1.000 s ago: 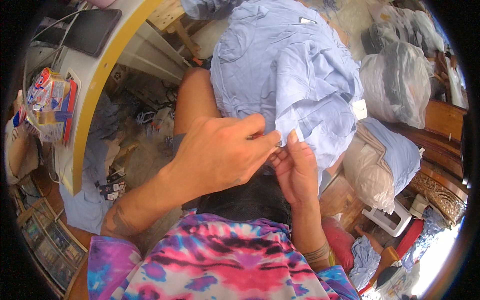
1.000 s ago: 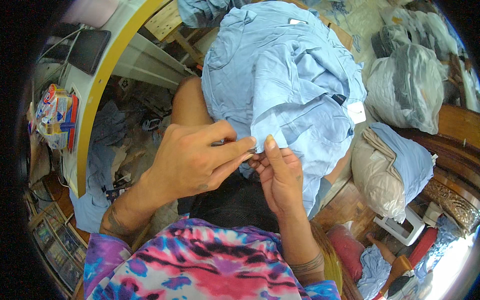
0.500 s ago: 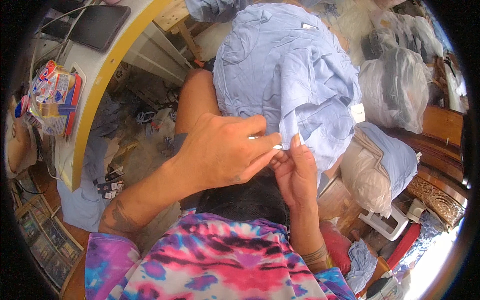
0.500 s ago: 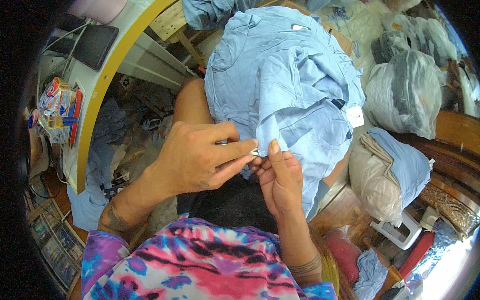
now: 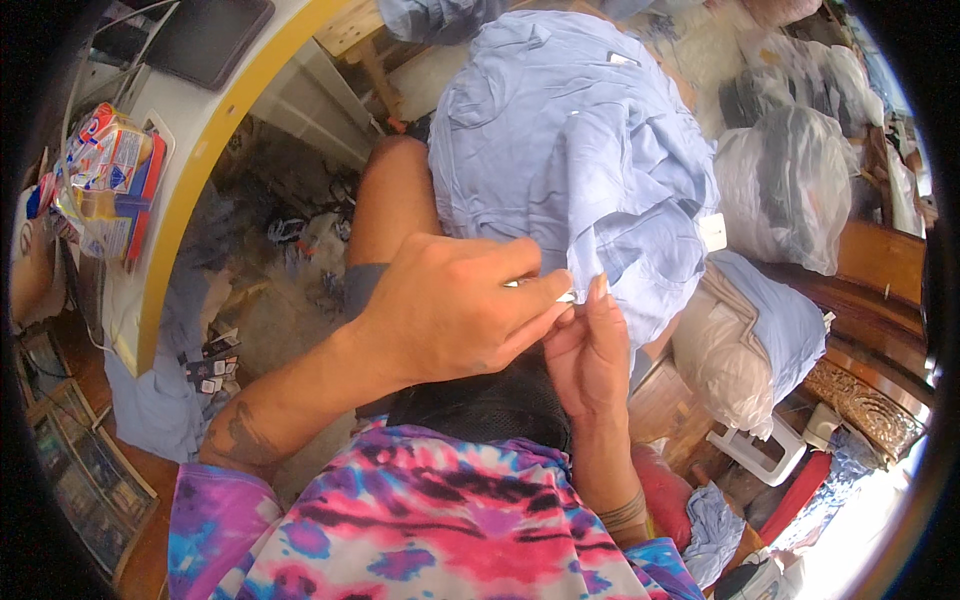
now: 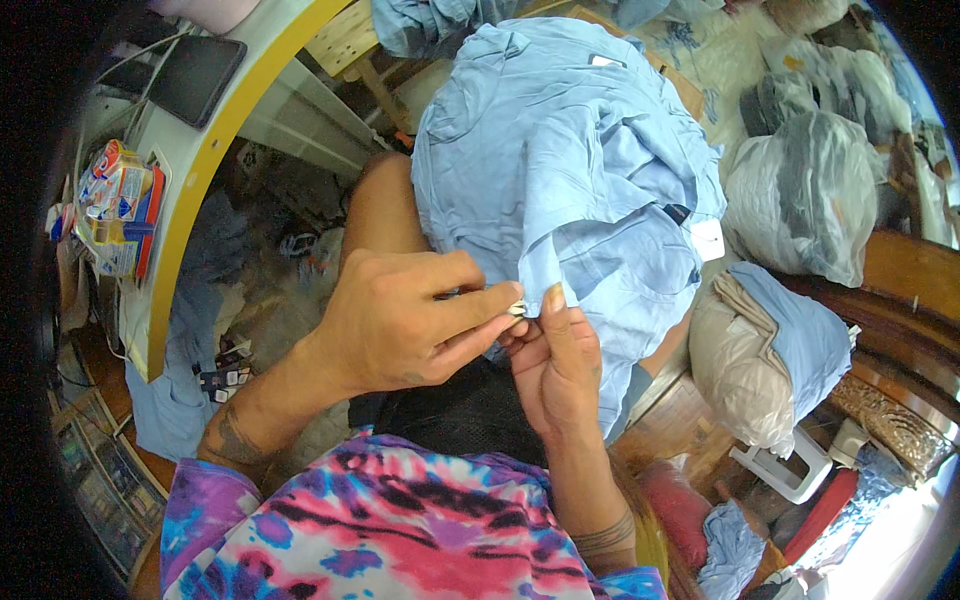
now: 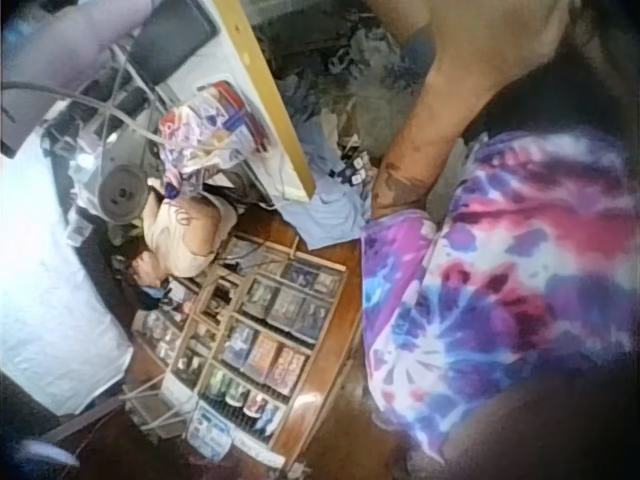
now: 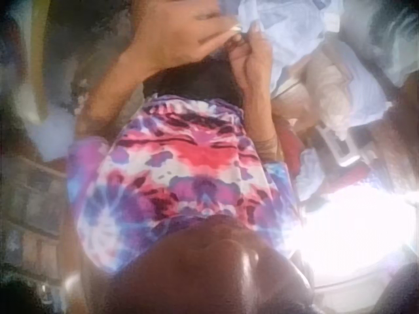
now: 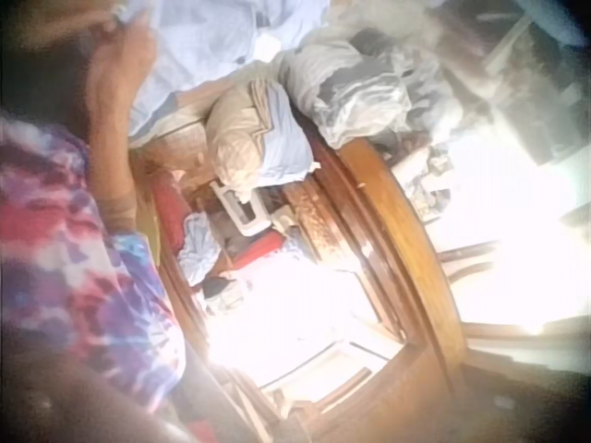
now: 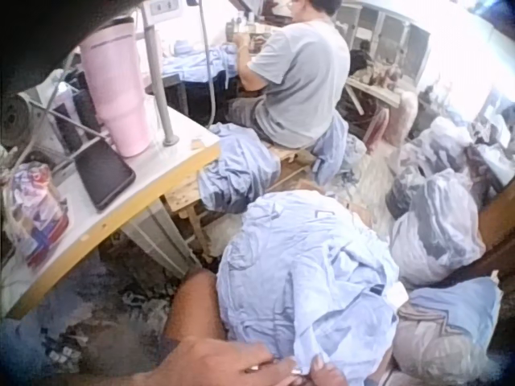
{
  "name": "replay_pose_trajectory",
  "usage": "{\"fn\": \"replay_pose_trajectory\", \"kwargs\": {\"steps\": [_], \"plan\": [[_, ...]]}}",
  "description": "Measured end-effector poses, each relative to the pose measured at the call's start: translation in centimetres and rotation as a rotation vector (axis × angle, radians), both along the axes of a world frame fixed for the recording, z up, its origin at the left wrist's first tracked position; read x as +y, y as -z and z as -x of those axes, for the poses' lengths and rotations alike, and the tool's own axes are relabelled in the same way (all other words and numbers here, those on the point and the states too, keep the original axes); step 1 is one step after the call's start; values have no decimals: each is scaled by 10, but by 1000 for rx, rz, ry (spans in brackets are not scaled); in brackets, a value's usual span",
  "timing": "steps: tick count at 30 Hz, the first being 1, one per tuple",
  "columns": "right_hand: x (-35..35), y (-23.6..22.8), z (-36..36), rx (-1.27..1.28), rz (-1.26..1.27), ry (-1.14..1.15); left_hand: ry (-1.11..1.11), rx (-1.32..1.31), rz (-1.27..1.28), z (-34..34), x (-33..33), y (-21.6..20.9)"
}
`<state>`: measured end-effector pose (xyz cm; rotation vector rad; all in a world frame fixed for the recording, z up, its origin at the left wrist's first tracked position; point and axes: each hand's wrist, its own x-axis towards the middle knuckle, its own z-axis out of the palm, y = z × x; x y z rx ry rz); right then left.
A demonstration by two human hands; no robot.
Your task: The person trims excess threads from the collar and seams of a light blue button-down shirt using small thread snips. They pick up the shirt from a pile on their lap, work their way around the collar area and inner seams, and then place the shirt back on the pile.
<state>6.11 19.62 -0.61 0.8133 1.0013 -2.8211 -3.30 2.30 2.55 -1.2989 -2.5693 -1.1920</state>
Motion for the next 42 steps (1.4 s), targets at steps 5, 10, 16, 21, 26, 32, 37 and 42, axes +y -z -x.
{"fn": "replay_pose_trajectory", "kwargs": {"steps": [5,10,16,21,26,32,37,42], "plan": [[-1,2,-1,-23,-16,13,0,26,5,-2,-3,0],[-3,-1,-1,-35,-56,-5,24,43,35,0,-7,-1],[-2,1,-3,-50,-51,16,40,56,-24,-4,-6,2],[-3,0,-4,-49,49,-9,-157,-655,-360,-12,-4,15],[-5,-1,-7,-92,-81,-37,-43,-1526,-661,-18,23,23],[7,-20,-22,-220,-623,-67,-174,-1120,-554,-26,31,46],[-6,-35,-29,-44,-977,26,-187,-1454,-638,-33,41,24],[2,-30,-28,-70,-937,59,-226,-1668,-676,-40,46,35]]}}
